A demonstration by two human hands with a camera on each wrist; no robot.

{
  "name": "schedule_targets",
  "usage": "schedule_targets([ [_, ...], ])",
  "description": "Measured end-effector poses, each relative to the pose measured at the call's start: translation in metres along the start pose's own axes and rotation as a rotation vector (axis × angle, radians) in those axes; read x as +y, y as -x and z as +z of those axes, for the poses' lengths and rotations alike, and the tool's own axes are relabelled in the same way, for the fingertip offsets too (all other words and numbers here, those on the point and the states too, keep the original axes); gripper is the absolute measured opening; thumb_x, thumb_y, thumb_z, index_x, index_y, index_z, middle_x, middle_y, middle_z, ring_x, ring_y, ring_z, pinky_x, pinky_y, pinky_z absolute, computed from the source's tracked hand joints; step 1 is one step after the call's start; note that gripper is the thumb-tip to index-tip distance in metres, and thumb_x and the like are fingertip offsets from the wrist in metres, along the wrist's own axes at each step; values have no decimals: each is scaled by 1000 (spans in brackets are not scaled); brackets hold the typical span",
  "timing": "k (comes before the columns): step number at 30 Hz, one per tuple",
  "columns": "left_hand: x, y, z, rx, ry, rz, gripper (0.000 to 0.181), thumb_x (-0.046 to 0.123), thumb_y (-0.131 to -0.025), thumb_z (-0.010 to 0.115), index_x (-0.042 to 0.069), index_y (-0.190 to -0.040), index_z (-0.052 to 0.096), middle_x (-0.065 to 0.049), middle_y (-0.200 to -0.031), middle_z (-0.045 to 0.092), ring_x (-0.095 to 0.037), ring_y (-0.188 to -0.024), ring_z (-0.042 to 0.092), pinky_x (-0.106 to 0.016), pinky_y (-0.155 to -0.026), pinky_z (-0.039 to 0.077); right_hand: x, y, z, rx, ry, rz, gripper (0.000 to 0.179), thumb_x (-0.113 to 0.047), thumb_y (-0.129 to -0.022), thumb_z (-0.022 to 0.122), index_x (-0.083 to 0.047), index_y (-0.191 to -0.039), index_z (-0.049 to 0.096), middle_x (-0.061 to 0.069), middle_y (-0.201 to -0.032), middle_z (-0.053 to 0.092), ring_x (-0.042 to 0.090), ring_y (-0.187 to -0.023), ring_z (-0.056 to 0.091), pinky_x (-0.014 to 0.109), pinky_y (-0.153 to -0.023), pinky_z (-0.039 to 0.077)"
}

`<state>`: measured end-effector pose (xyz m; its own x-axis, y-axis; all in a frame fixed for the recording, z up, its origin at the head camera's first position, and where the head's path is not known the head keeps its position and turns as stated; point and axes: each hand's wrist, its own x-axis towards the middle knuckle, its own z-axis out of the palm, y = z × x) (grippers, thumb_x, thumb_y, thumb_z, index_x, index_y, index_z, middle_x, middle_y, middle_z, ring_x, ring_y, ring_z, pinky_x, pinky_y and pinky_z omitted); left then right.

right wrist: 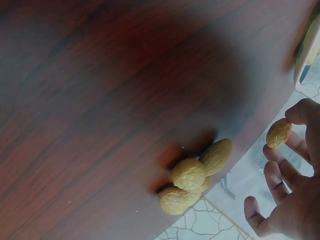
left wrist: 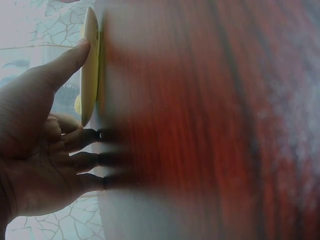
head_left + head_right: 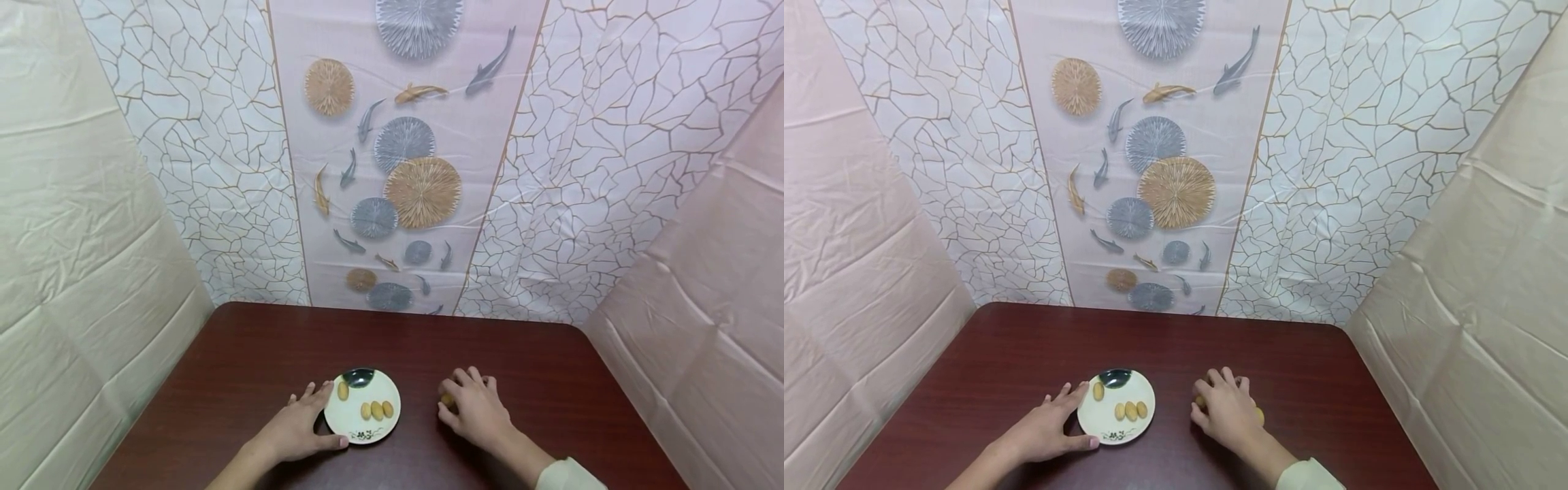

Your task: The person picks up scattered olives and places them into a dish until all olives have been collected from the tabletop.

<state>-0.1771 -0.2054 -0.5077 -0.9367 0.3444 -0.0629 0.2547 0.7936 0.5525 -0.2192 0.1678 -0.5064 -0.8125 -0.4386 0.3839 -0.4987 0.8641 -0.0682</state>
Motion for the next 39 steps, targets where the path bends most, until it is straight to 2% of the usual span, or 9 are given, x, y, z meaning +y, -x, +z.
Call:
schedule_targets([
  [7,-1,-2,0,2,-3,3,120,67,-87,85,-3,-170,36,-23,-177,39,-55,-165,31,-78,-130,27,-8,-5,-2,61,-69,-106,18,-27,-87,91,-24,-97,76,-10,-99,65,14,-95,54,49,-80,49],
  [12,0,-1,-1,0,-1,5,120,67,-87,86,-4,-170,36,-23,-177,39,-55,-165,31,-78,-130,27,-14,-7,-4,63,-138,-163,15,-25,-89,90,-25,-99,78,-12,-103,67,9,-95,52,46,-82,49],
  [20,0,-2,-1,-4,6,4,120,67,-87,85,-3,-170,36,-23,-177,38,-55,-165,30,-78,-130,26,-26,-11,-8,44,-218,-230,17,-23,-91,90,-28,-103,78,-14,-106,66,5,-96,47,36,-83,43],
  [27,-1,-2,0,-8,7,1,120,68,-87,85,-3,-170,35,-23,-177,39,-56,-165,31,-79,-129,27,-37,-10,-3,37,-283,-310,18,-22,-91,91,-23,-105,79,-11,-108,68,5,-98,48,29,-81,39],
  [39,-1,-2,1,-6,5,-22,120,68,-86,86,-1,-171,37,-20,-177,39,-54,-166,30,-78,-131,27,-50,-14,-3,-17,-333,-338,31,-22,-93,89,-21,-122,79,-10,-118,71,5,-100,47,26,-82,37],
])
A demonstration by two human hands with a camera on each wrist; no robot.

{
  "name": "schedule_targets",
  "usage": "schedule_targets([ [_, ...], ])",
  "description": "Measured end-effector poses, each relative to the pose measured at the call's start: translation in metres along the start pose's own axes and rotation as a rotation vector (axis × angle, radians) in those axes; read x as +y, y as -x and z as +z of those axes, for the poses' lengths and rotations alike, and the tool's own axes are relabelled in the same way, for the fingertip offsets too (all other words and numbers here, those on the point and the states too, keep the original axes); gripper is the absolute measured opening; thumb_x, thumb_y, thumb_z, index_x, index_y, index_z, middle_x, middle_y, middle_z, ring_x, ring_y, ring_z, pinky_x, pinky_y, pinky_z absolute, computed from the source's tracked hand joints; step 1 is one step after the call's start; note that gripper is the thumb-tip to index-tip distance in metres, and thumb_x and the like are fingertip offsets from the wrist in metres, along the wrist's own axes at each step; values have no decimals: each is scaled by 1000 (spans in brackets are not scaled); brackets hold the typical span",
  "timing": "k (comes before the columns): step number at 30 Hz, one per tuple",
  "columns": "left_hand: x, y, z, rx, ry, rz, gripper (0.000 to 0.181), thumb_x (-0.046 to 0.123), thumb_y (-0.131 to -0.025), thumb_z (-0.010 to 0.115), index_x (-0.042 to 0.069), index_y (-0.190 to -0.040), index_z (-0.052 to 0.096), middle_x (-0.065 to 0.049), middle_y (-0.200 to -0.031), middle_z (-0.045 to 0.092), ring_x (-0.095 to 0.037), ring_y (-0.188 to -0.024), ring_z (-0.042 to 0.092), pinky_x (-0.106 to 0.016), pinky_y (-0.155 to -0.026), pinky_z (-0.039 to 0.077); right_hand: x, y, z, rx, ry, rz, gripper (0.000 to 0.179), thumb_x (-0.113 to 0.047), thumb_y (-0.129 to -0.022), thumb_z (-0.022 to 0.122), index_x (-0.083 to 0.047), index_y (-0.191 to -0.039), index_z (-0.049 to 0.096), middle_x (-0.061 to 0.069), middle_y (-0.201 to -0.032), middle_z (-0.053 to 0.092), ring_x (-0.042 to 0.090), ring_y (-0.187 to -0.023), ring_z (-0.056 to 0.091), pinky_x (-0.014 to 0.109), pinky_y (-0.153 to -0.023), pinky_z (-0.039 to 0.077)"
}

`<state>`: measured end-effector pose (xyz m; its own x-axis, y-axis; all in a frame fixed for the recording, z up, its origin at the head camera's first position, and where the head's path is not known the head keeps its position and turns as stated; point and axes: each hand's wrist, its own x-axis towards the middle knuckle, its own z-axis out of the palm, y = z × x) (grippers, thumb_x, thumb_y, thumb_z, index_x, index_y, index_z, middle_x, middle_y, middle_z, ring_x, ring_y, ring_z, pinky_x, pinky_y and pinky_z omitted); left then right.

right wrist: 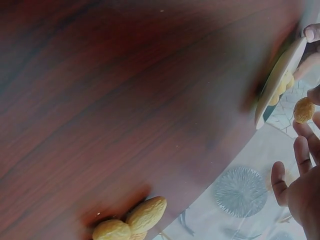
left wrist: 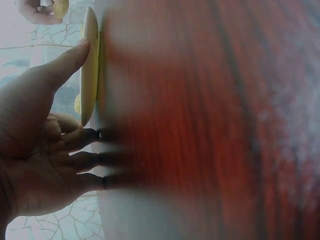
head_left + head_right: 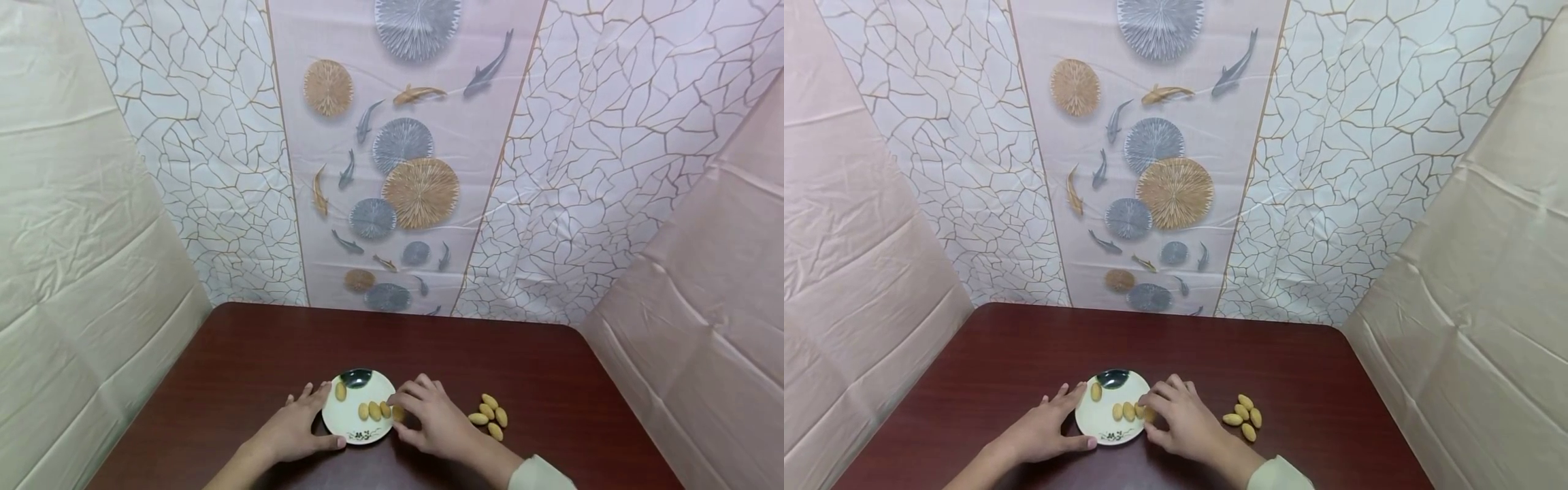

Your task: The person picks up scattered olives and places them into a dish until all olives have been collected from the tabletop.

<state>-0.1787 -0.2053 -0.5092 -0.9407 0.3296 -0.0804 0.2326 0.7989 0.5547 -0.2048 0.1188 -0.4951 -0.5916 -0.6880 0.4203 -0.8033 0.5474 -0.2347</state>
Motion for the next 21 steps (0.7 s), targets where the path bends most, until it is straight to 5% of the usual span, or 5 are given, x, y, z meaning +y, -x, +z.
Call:
schedule_targets([
  [9,-1,-1,2,7,-13,3,120,69,-86,85,-1,-170,37,-21,-176,41,-54,-165,32,-78,-129,29,-5,-8,7,49,43,-48,34,-23,-89,93,-20,-120,78,-11,-116,73,6,-100,50,20,-81,34],
  [21,-2,-1,2,15,-7,6,120,69,-86,86,-1,-170,37,-21,-176,41,-54,-165,32,-78,-129,29,-2,-18,12,6,74,3,38,-27,-94,90,-20,-129,77,-7,-121,76,9,-101,52,26,-83,41],
])
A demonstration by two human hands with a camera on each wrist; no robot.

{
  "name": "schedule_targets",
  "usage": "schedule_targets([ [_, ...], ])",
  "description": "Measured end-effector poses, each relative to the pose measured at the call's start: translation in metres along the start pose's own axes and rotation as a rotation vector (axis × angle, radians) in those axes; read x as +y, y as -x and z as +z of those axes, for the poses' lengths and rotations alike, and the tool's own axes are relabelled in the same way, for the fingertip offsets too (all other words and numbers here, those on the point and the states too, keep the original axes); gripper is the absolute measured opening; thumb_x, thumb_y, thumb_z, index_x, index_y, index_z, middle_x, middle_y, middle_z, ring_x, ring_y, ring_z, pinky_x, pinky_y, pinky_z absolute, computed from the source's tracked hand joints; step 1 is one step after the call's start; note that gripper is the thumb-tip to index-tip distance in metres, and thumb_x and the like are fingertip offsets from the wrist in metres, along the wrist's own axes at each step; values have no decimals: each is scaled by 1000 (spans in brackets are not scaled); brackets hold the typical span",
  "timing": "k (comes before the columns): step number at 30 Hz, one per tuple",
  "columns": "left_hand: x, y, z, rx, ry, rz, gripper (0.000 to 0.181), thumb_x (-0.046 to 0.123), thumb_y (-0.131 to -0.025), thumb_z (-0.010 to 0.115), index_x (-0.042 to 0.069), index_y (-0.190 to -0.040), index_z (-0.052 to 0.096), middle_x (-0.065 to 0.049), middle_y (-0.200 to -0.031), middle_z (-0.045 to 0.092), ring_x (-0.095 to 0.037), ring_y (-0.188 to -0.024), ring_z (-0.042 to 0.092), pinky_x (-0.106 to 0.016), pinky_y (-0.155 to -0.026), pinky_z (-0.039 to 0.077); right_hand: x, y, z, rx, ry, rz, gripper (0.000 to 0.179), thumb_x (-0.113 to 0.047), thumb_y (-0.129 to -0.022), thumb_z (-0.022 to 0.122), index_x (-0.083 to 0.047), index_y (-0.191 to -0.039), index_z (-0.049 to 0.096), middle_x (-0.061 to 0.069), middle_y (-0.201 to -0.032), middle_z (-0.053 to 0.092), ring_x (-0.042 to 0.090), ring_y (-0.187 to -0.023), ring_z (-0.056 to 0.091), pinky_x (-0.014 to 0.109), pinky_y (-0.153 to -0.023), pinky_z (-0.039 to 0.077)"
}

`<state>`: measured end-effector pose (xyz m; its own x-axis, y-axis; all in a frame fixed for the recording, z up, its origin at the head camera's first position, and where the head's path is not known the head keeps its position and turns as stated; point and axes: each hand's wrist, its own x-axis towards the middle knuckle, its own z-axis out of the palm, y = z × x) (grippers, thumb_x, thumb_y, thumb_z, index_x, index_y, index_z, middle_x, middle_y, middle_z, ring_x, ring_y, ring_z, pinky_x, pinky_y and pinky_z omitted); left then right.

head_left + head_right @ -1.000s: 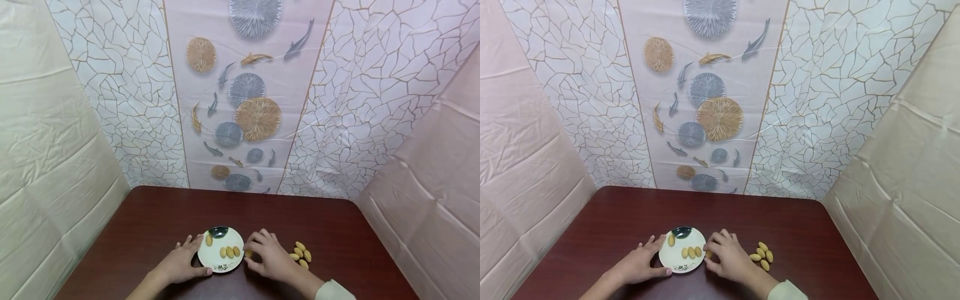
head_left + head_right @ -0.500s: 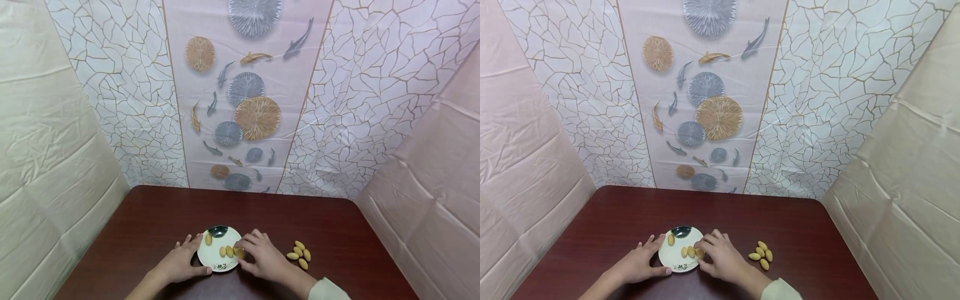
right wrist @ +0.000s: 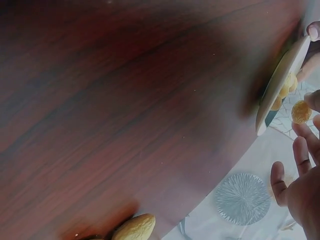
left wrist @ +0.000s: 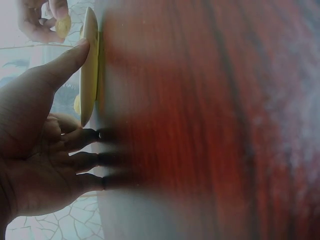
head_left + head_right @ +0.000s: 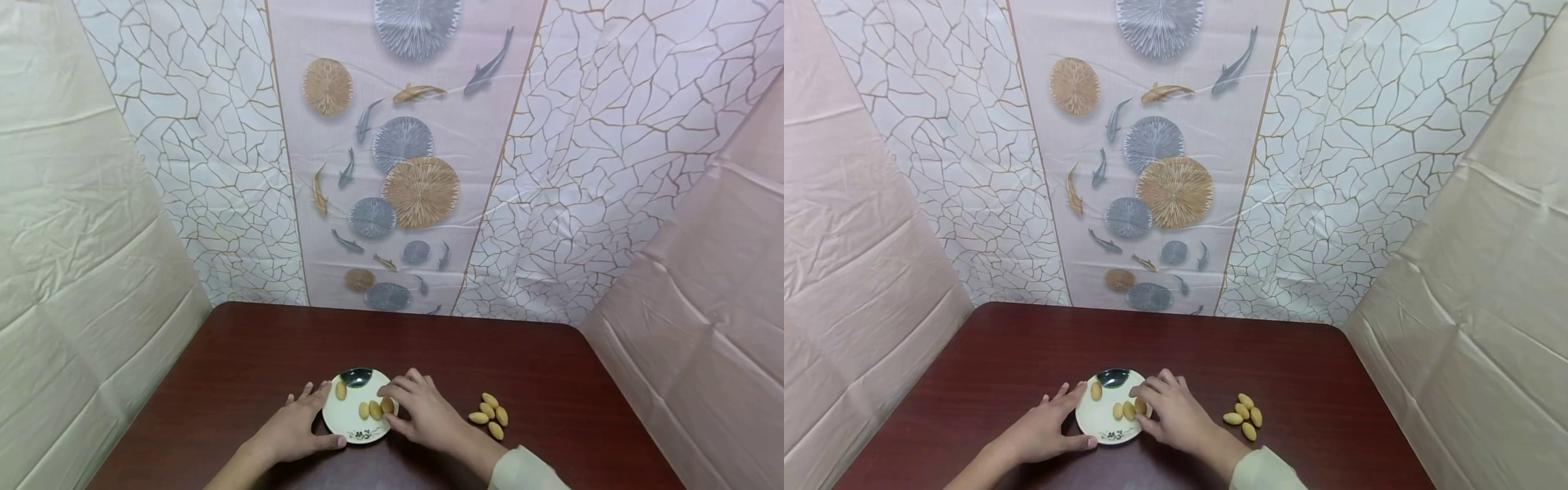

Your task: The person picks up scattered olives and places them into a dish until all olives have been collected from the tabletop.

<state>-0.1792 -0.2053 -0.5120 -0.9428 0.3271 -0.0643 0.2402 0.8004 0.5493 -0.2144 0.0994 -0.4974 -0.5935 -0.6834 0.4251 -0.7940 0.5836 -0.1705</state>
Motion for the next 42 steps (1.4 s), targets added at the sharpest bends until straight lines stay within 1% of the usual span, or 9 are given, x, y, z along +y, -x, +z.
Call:
schedule_targets([
  [5,0,1,0,-5,-3,-7,120,70,-86,85,-1,-171,37,-20,-177,41,-53,-165,32,-77,-130,29,0,-6,2,-35,-8,11,38,-26,-96,88,-19,-131,76,-7,-122,76,9,-100,51,28,-83,40],
  [12,-2,0,1,6,-7,17,120,69,-87,85,-3,-170,37,-23,-176,41,-56,-164,33,-78,-129,30,1,-13,7,-92,-2,57,38,-27,-100,84,-20,-136,74,-6,-127,76,10,-103,51,32,-85,43],
  [16,-2,0,1,1,-4,12,120,69,-87,84,-3,-170,37,-23,-176,41,-56,-164,33,-78,-129,29,1,-15,9,-112,-3,71,37,-27,-102,82,-21,-137,73,-5,-129,76,10,-102,51,33,-85,43],
  [19,-2,1,1,-8,2,5,120,69,-87,84,-3,-170,36,-23,-176,40,-55,-164,32,-78,-129,28,1,-16,12,-108,10,70,36,-27,-102,82,-21,-137,73,-5,-128,76,10,-101,50,33,-84,43],
  [25,-1,1,0,-8,10,11,120,70,-88,84,-3,-170,36,-23,-176,40,-56,-164,31,-79,-129,28,3,-19,16,-69,38,67,36,-26,-102,82,-18,-136,73,-4,-125,77,11,-99,50,34,-81,45],
  [30,-1,0,0,-2,11,16,119,69,-88,84,-3,-170,36,-23,-176,40,-56,-164,31,-79,-129,27,4,-20,19,-81,23,92,36,-25,-103,81,-18,-138,73,-3,-125,77,11,-99,51,37,-82,47],
  [37,-1,0,-1,-15,10,8,119,70,-88,83,-1,-171,35,-22,-177,39,-55,-165,31,-79,-129,27,4,-20,23,-89,10,110,37,-25,-104,80,-19,-139,72,-3,-128,76,11,-100,52,38,-83,48],
  [42,-1,1,0,-11,10,4,120,71,-88,83,-1,-171,35,-21,-177,39,-54,-165,30,-78,-130,27,3,-20,26,-98,23,121,44,-29,-104,79,-21,-146,69,-3,-136,75,13,-105,55,38,-84,50],
])
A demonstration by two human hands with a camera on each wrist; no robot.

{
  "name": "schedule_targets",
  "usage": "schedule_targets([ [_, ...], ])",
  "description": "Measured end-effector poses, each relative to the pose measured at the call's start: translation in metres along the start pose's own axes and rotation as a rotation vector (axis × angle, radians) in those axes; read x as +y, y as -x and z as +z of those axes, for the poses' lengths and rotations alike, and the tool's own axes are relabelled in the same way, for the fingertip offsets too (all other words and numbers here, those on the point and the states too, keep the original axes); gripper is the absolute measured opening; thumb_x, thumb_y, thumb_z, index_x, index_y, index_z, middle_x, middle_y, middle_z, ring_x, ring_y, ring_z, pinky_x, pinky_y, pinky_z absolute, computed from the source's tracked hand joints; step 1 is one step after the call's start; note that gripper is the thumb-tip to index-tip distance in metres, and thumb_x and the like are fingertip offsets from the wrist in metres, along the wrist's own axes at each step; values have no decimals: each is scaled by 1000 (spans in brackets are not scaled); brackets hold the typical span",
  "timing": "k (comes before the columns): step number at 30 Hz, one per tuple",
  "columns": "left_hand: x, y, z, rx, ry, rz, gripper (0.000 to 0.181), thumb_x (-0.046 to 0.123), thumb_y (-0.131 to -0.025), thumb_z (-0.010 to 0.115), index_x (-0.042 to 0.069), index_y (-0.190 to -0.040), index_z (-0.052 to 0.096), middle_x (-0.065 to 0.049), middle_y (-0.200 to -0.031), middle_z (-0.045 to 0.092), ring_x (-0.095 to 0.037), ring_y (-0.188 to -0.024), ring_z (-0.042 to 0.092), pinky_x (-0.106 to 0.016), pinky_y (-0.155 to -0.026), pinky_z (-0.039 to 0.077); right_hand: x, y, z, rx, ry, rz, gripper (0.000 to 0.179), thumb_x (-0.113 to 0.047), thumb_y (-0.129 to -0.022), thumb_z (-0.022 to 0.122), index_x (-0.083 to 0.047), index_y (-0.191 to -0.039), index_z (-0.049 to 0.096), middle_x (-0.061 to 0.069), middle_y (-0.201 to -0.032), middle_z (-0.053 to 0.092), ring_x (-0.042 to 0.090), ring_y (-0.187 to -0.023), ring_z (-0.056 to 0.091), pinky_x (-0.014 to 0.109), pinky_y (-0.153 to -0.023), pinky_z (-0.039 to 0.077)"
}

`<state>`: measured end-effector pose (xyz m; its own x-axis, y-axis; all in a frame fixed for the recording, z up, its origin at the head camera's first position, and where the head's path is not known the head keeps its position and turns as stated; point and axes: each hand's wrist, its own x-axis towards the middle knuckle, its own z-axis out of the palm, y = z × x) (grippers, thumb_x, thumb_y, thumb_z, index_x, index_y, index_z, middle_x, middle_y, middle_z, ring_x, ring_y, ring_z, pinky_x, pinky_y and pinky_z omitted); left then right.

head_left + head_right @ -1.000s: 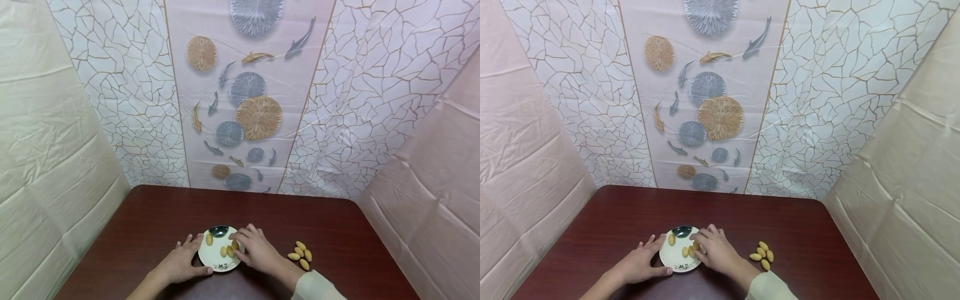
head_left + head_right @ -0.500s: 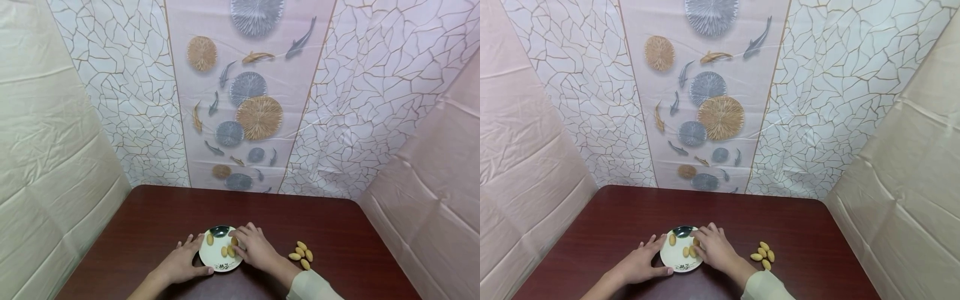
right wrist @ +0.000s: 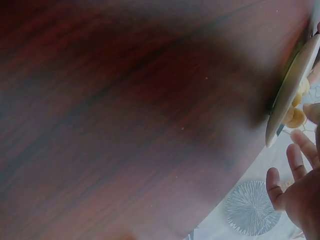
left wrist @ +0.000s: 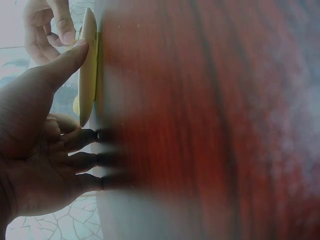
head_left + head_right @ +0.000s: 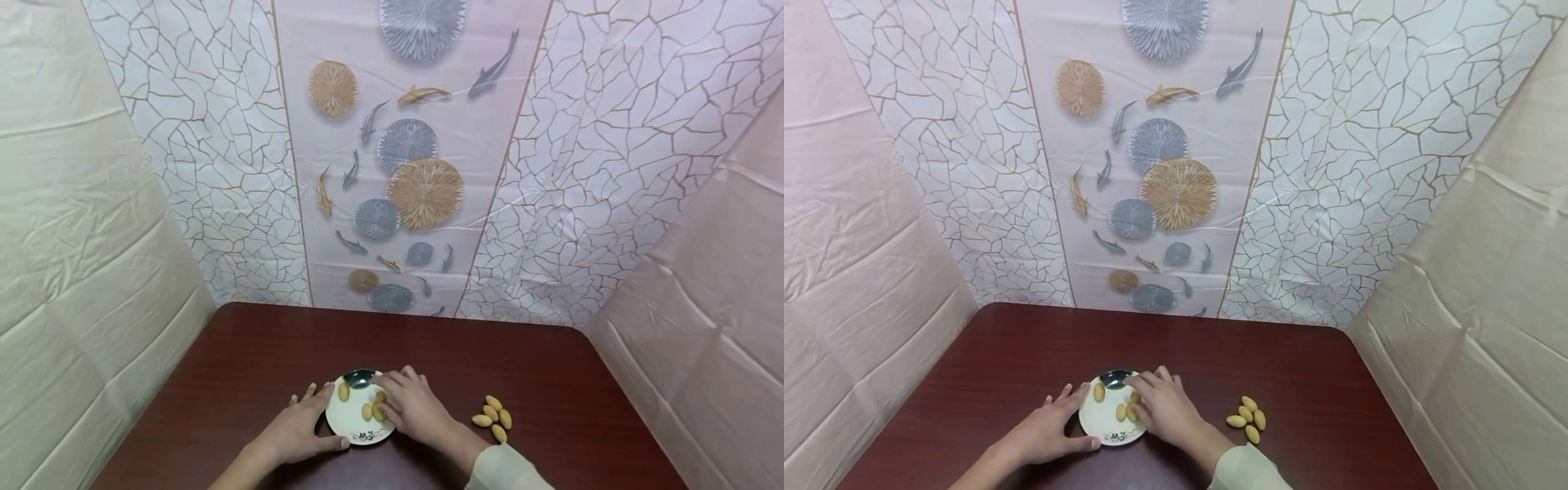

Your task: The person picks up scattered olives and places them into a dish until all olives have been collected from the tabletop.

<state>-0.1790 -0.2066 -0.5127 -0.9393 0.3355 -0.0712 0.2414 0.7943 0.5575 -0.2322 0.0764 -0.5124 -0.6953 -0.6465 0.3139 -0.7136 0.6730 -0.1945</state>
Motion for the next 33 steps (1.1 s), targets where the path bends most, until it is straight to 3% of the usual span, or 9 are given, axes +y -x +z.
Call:
schedule_targets([
  [5,0,0,0,4,0,-3,120,72,-87,83,0,-171,35,-21,-178,39,-54,-166,30,-78,-130,27,-1,1,0,-18,1,21,50,-35,-105,77,-22,-152,65,-3,-142,72,15,-111,58,41,-88,52],
  [15,2,1,-1,1,5,0,119,70,-88,84,0,-171,35,-22,-177,39,-55,-165,31,-78,-130,26,-1,8,-7,-24,-15,20,48,-35,-105,77,-23,-150,67,-4,-139,72,14,-111,58,44,-91,52],
  [26,4,1,-2,6,4,-12,119,71,-87,83,0,-171,36,-21,-177,39,-53,-166,30,-77,-131,27,-6,18,-25,26,-25,-28,36,-36,-100,82,-22,-133,76,-9,-128,73,11,-110,57,42,-89,51],
  [33,5,2,-3,2,3,-2,119,68,-87,85,-2,-170,37,-23,-177,40,-55,-165,30,-78,-131,26,-3,30,-32,46,-30,-12,30,-32,-98,84,-20,-125,79,-10,-121,72,10,-107,56,45,-89,51],
])
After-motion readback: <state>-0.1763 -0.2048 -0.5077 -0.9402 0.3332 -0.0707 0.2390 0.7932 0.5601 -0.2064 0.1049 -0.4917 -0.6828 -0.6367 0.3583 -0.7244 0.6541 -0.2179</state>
